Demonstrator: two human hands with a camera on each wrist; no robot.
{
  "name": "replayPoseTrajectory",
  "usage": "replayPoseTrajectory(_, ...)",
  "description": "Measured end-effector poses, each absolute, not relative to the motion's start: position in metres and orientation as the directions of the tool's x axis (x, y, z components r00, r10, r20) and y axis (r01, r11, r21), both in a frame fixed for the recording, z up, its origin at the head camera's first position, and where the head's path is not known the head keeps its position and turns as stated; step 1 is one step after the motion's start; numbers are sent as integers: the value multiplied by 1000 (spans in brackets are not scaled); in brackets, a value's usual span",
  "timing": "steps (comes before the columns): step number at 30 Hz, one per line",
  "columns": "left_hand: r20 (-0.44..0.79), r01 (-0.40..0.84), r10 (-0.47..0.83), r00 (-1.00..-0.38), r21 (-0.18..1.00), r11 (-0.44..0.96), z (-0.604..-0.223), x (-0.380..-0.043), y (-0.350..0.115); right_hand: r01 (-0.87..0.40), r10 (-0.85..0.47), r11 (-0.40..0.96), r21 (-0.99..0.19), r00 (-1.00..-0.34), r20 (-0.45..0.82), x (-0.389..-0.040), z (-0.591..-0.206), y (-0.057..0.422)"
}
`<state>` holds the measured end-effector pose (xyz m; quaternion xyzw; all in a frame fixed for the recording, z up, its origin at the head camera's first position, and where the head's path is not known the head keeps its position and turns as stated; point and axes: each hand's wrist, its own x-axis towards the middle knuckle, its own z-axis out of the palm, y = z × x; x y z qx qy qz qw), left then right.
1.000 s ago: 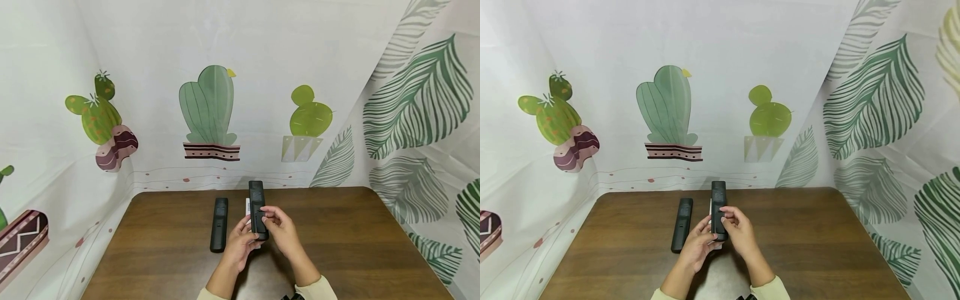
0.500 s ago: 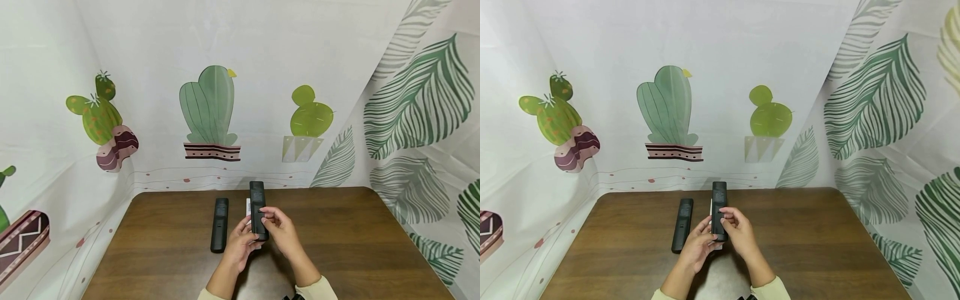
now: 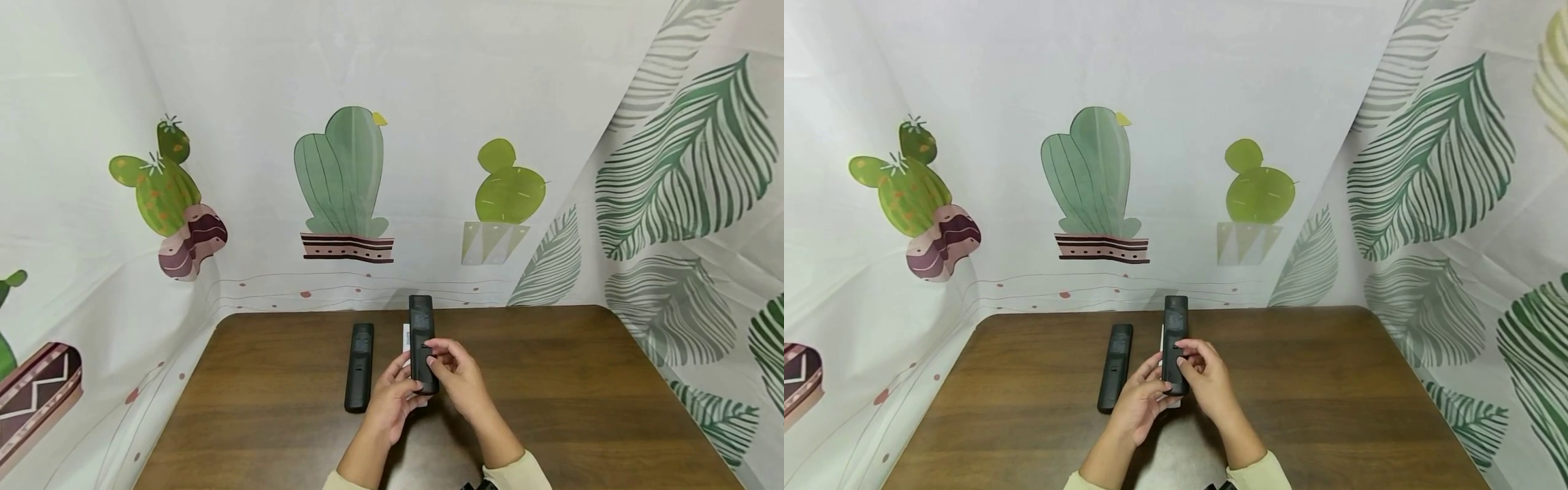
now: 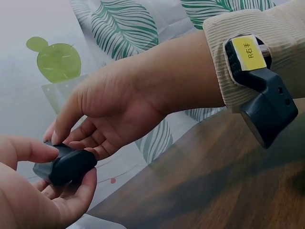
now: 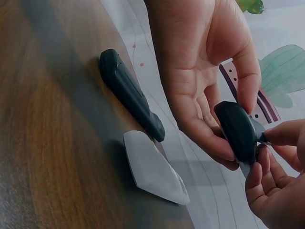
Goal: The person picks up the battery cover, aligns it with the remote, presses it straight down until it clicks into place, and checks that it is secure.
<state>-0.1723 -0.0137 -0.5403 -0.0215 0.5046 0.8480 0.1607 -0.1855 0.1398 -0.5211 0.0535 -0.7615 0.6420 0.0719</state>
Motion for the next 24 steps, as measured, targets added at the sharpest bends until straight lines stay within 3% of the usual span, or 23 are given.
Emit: replayPoseTrajectory(24, -200, -296, 254, -946, 854, -427, -540, -172, -15, -177, 36, 237, -955, -981, 191, -186, -525, 139)
